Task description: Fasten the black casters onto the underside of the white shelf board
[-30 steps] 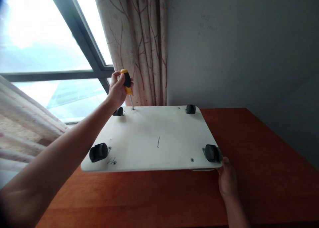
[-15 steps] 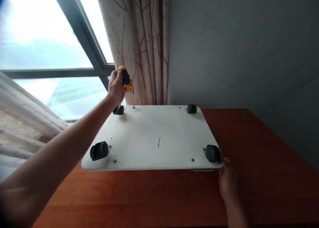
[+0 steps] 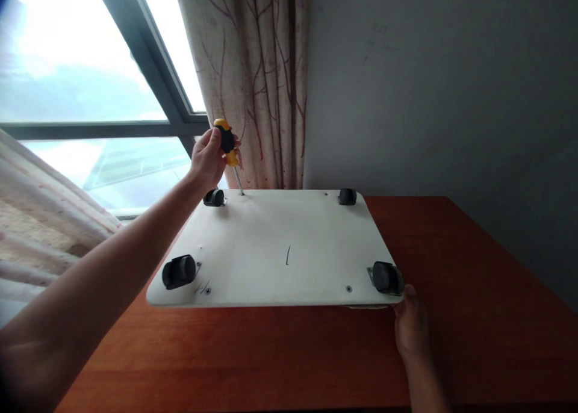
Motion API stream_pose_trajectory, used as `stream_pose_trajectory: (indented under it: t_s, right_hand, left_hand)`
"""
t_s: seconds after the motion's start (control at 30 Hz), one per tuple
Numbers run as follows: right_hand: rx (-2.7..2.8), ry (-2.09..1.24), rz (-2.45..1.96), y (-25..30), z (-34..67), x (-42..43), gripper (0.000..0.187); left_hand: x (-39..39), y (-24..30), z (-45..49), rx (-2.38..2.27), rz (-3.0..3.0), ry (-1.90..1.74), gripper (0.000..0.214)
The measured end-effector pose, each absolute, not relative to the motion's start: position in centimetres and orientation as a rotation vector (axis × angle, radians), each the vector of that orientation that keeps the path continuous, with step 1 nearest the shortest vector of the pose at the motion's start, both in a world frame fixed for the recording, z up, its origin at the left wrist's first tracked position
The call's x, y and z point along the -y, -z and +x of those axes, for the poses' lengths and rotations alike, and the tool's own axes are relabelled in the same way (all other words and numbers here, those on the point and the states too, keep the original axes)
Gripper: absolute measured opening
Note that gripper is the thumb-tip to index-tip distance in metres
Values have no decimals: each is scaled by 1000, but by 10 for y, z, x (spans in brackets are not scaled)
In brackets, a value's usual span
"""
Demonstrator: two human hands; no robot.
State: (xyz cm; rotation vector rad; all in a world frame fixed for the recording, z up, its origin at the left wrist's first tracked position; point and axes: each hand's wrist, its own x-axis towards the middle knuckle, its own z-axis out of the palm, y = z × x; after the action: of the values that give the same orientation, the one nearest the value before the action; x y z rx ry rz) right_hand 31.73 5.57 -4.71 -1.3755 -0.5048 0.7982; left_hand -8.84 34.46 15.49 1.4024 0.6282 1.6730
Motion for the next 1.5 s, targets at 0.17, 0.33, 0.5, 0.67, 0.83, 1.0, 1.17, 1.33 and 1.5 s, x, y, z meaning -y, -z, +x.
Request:
stream_pose_trajectory:
  t_s: [0.17, 0.33, 0.5, 0.67, 0.83, 1.0, 1.17, 1.33, 1.5]
  right_hand:
    - [515, -789, -1365, 46, 316, -56, 34]
    - [541, -771, -1387, 45, 316, -57, 32]
    - [544, -789, -1387, 46, 318, -56, 31]
    - [511, -817, -1368, 47, 318, -55, 30]
    - [541, -817, -1384, 44, 317, -55, 31]
    - [524, -776, -1394, 41, 314, -56, 37]
    - [511, -806, -1391, 48, 318, -55, 37]
    - [522, -794, -1394, 48, 319, -55, 31]
    - [513, -777, -1388, 41, 314, -56, 29]
  left_hand:
    - [-348, -152, -87, -638, 1360, -1715, 26]
    - [-342, -151, -81, -634, 1411, -1715, 32]
    - [-340, -153, -82, -605, 1419, -1735, 28]
    - [-344, -153, -87, -637, 1417, -1684, 28]
    - [-345, -152, -86, -623, 1366, -1693, 26]
    - [-343, -148, -83, -608, 1430, -1696, 34]
    - [-343, -147, -84, -629, 1544, -1672, 35]
    - [-342, -152, -87, -656, 1484, -1554, 30]
    - [-343, -153, -88, -623, 1382, -1557, 28]
